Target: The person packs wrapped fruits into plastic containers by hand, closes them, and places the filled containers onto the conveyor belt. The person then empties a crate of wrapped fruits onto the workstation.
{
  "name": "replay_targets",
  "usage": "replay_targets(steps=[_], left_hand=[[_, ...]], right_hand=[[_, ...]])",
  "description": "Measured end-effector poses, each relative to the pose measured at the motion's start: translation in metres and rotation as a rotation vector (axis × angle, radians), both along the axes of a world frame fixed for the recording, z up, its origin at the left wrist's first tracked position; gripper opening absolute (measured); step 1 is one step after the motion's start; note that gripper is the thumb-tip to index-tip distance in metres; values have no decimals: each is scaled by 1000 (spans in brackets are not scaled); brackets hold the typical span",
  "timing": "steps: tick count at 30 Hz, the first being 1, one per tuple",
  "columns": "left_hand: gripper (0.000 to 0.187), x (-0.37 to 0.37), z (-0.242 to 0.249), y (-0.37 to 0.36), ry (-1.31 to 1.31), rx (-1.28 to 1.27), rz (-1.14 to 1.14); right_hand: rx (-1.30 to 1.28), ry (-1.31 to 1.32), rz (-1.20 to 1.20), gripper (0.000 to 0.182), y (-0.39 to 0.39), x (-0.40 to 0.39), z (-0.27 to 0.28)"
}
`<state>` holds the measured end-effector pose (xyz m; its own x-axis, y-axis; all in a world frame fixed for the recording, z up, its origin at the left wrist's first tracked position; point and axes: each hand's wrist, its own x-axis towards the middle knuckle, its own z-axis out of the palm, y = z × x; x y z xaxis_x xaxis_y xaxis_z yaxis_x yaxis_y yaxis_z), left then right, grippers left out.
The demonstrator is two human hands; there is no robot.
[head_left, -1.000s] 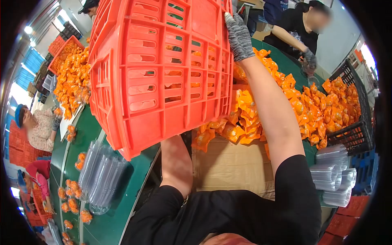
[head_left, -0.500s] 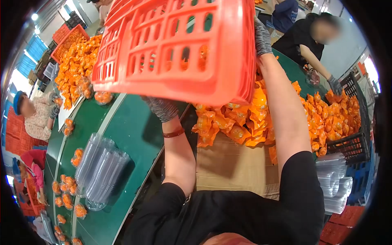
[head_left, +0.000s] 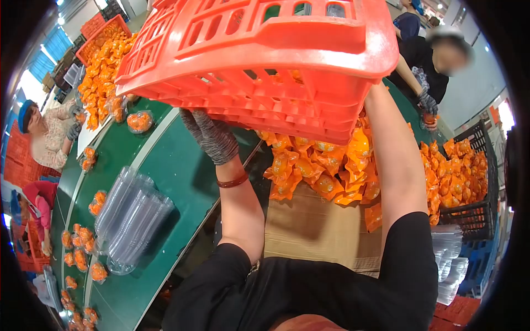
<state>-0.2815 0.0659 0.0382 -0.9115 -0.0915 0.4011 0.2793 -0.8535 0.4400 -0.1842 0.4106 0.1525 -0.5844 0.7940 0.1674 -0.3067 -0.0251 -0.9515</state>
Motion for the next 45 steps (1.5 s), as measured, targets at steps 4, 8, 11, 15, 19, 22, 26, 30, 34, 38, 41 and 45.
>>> replay_targets(steps=[4, 8, 11, 15, 19, 22, 26, 30, 34, 38, 41, 45], left_hand=[[57, -1, 0, -4, 12, 37, -3], [55, -2, 1, -10, 3, 100, -56], [55, -7, -2, -10, -9, 144, -81], [56, -5, 8, -6, 19, 184, -162], [58, -2, 6, 2, 43, 207, -257], [60, 4, 2, 12, 18, 171, -271], [71, 33, 38, 16, 177, -59, -345], [73, 58, 42, 30, 266, -90, -556], [74, 75, 60, -1, 756, -573, -370], [68, 21, 40, -16, 546, -1154, 450], [76, -9, 8, -26, 106, -1627, 475], [90, -6, -20, -11, -9, -2006, 409]], right_hand=[[232, -17, -18, 54, 11, -10, 5], [292, 44, -39, 44, 39, -30, -6], [217, 142, 84, 39, 48, -33, 1], [187, 179, 179, 40, 40, -17, 39], [-28, 177, 365, 44, -30, 24, 105], [-246, 143, 539, 48, -103, 61, 150], [3, 44, 510, 43, -125, 105, 218], [434, -180, 267, 39, -145, 170, 293], [1029, -586, -203, 36, -170, 252, 371], [1436, -1000, -720, 33, -205, 344, 449], [1543, -1201, -971, 32, -233, 404, 499], [1573, -1395, -1185, 31, -279, 476, 543]])
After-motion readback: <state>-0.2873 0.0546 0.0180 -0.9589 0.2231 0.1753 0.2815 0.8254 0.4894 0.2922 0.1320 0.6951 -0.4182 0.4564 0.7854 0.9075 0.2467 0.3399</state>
